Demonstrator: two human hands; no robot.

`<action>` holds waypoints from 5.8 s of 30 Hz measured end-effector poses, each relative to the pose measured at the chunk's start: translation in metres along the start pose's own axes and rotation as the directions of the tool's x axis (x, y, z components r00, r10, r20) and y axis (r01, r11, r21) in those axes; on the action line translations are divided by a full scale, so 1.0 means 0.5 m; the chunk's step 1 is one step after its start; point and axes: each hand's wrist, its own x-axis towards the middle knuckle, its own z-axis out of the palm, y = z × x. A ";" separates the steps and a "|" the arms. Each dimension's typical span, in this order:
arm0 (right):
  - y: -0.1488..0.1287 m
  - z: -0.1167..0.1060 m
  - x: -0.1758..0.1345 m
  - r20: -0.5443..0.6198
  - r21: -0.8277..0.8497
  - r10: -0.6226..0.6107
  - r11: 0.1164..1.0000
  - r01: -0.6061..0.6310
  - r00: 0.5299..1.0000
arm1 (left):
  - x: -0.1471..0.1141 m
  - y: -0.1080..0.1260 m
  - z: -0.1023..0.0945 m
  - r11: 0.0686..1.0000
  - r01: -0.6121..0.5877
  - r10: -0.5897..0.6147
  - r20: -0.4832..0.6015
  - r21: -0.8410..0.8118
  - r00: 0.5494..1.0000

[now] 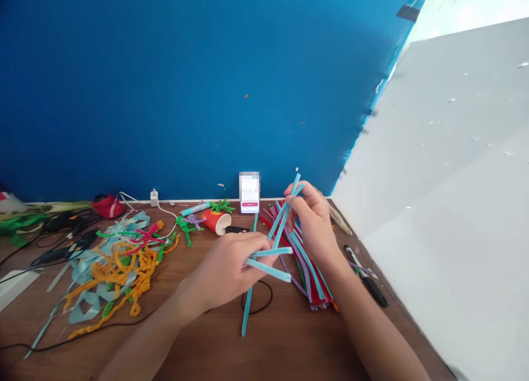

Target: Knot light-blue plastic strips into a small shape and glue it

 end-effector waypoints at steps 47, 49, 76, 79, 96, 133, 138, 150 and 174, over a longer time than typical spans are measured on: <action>-0.006 -0.002 -0.002 0.020 0.033 -0.095 0.995 0.094 0.995 | 0.036 -0.049 0.019 0.959 0.136 -0.172 -0.131 -0.249 0.976; -0.006 -0.003 -0.001 0.011 0.056 -0.075 0.996 0.074 0.997 | 0.037 -0.053 0.019 0.965 0.116 -0.153 -0.143 -0.237 0.978; 0.011 0.010 -0.009 0.182 0.020 -0.048 0.999 0.045 0.982 | 0.032 -0.044 0.022 0.955 0.177 -0.198 -0.065 -0.240 0.978; 0.017 0.017 -0.013 0.242 -0.035 -0.028 0.999 0.037 0.970 | 0.033 -0.046 0.023 0.970 0.175 -0.189 -0.069 -0.171 0.980; 0.004 0.011 -0.009 0.268 -0.109 -0.097 0.986 0.130 0.959 | 0.043 -0.060 0.040 0.854 0.119 -0.184 -0.079 -0.507 0.980; 0.006 0.011 -0.006 0.192 -0.145 -0.043 0.987 0.071 0.981 | 0.039 -0.059 0.040 0.991 0.135 -0.135 -0.018 -0.011 0.991; 0.007 0.010 -0.006 0.204 -0.159 -0.063 0.983 0.096 0.977 | 0.042 -0.063 0.043 0.984 0.150 -0.151 -0.001 -0.100 0.989; 0.000 0.013 -0.009 0.272 -0.003 0.017 1.000 -0.017 0.962 | 0.036 -0.053 0.030 0.852 0.199 -0.189 0.070 -0.484 0.979; 0.007 -0.002 -0.021 0.493 -0.011 -0.220 0.966 0.259 0.842 | 0.020 -0.028 0.020 0.356 0.307 0.092 0.360 -0.883 0.929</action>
